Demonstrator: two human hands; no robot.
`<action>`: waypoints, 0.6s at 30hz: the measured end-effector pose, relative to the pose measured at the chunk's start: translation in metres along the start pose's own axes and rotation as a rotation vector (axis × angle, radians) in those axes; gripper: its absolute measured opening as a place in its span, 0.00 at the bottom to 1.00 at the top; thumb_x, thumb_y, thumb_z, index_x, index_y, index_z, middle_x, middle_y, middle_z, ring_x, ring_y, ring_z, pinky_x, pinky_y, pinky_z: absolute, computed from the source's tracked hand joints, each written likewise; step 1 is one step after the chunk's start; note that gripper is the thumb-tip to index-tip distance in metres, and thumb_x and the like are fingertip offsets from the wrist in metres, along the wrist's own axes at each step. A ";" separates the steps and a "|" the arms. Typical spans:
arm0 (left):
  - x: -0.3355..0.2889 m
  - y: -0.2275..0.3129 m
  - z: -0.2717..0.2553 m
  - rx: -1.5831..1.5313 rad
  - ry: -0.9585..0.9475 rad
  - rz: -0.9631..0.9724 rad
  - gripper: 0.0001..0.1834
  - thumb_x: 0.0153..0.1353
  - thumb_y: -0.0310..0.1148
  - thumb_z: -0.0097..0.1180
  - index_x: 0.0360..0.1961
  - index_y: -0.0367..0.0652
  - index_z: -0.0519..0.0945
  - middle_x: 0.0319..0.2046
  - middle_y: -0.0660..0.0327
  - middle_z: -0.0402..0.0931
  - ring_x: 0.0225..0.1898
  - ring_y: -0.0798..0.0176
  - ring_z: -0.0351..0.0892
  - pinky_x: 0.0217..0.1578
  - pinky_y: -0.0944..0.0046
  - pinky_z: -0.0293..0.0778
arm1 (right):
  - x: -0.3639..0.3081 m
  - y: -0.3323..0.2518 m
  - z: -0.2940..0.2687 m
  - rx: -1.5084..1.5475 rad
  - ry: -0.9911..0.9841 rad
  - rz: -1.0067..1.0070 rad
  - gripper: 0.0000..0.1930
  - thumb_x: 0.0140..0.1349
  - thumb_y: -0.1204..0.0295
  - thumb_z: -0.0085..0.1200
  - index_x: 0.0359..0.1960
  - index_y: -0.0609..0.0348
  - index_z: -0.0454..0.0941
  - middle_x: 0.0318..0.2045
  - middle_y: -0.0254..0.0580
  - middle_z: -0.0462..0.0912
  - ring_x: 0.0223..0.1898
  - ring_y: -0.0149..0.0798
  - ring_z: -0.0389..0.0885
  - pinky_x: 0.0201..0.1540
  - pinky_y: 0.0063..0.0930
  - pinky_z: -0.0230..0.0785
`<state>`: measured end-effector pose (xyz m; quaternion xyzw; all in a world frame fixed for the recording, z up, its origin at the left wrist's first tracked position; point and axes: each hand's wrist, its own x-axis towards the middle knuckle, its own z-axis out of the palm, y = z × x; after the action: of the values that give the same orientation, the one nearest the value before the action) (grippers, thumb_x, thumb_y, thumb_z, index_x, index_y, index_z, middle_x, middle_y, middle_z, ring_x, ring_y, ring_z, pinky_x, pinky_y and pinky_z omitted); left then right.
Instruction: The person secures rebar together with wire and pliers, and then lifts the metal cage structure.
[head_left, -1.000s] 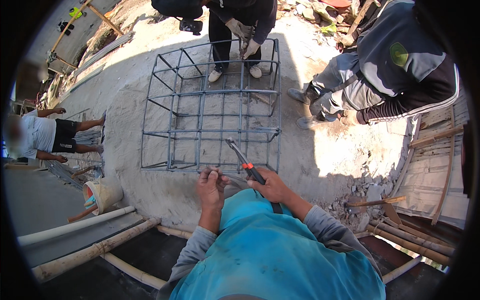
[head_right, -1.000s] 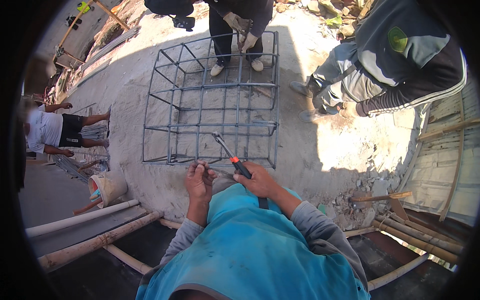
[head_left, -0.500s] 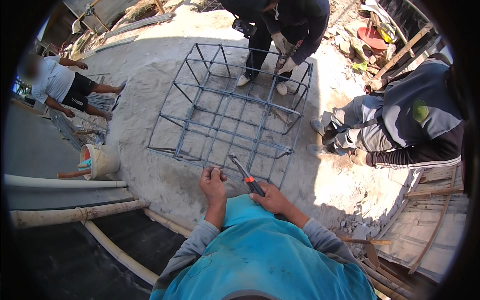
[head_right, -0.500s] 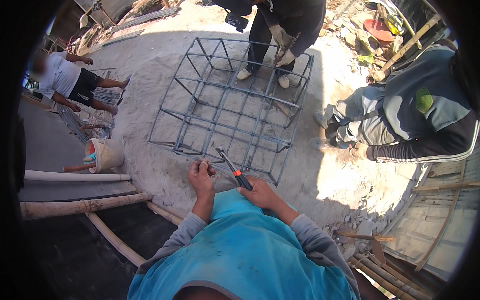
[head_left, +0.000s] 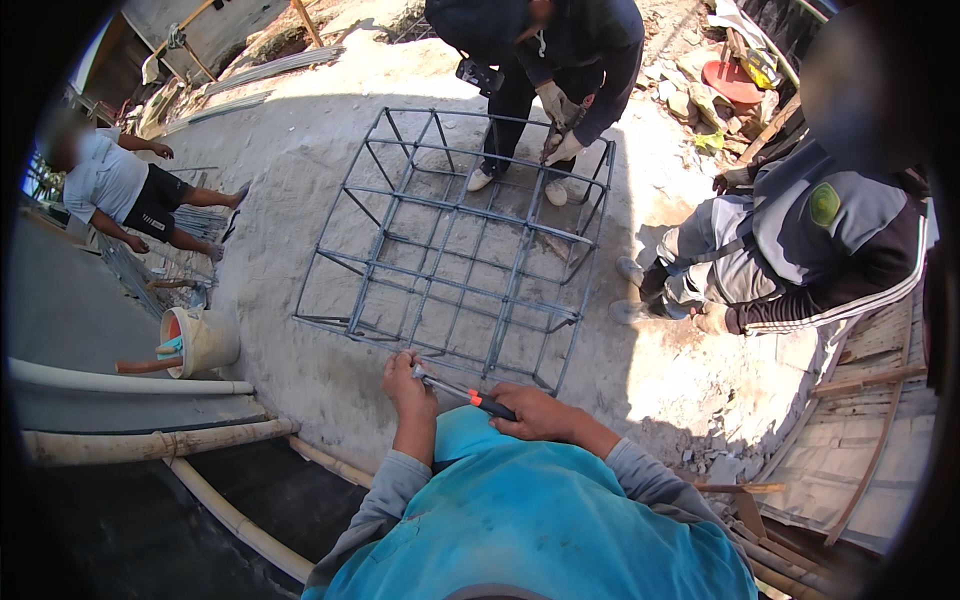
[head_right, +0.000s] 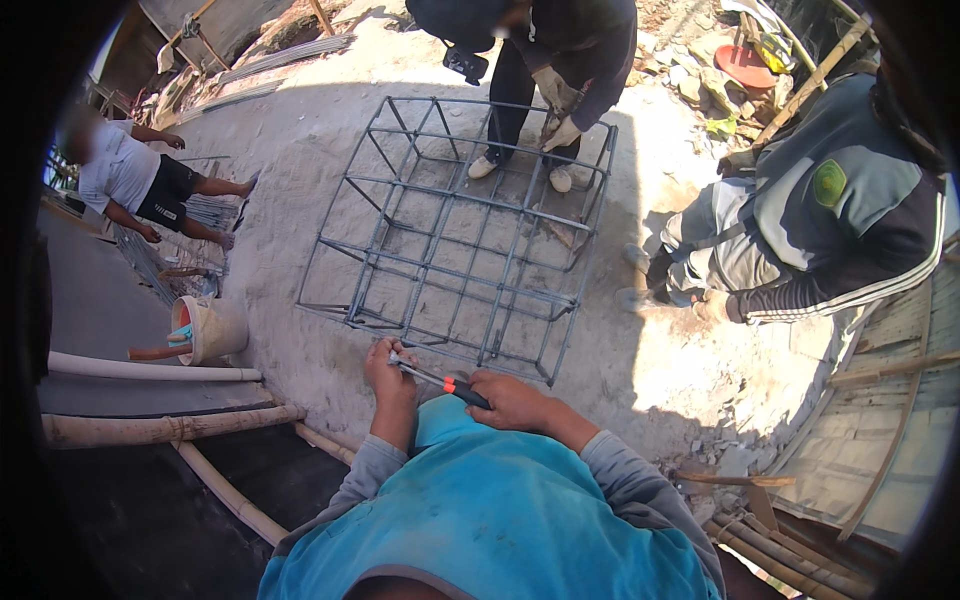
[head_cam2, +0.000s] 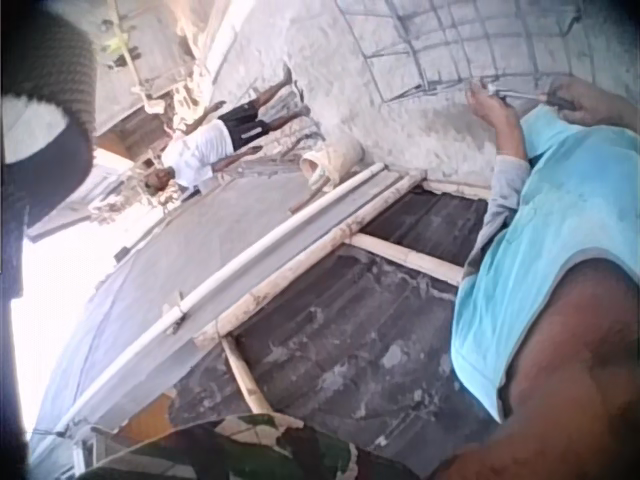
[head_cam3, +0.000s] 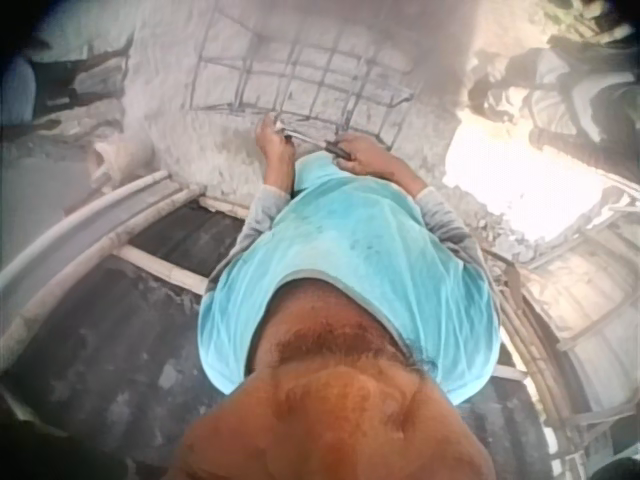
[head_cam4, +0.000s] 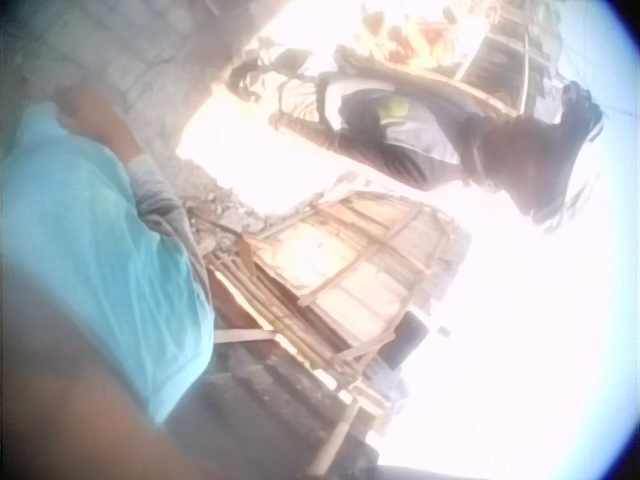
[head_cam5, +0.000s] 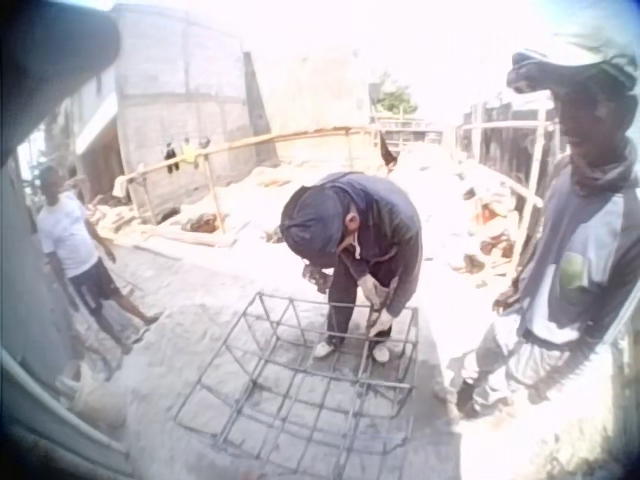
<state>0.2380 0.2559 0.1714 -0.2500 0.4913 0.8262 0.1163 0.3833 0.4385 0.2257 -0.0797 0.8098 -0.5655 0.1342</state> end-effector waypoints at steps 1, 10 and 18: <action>-0.005 0.007 0.004 -0.011 0.005 -0.034 0.02 0.63 0.27 0.46 0.33 0.42 0.70 0.22 0.64 0.69 0.19 0.66 0.68 0.20 0.62 0.69 | 0.000 -0.002 -0.001 -0.024 -0.012 0.026 0.14 0.60 0.66 0.53 0.38 0.66 0.78 0.45 0.51 0.76 0.44 0.53 0.76 0.49 0.40 0.68; -0.001 0.001 -0.011 -0.092 0.125 -0.062 0.02 0.61 0.28 0.47 0.33 0.41 0.72 0.24 0.64 0.68 0.22 0.66 0.69 0.22 0.63 0.70 | -0.006 0.012 0.018 -0.213 0.101 -0.083 0.15 0.60 0.68 0.53 0.39 0.71 0.77 0.47 0.57 0.76 0.44 0.56 0.76 0.49 0.43 0.70; -0.017 -0.001 -0.023 -0.039 0.023 -0.153 0.05 0.64 0.31 0.45 0.34 0.44 0.71 0.27 0.64 0.71 0.27 0.64 0.73 0.26 0.60 0.75 | -0.017 0.021 0.037 -0.294 0.273 -0.132 0.13 0.59 0.69 0.54 0.37 0.71 0.77 0.47 0.58 0.76 0.43 0.57 0.78 0.47 0.42 0.71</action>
<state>0.2602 0.2375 0.1704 -0.2982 0.4560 0.8214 0.1686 0.4114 0.4172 0.1963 -0.0738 0.8874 -0.4543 -0.0272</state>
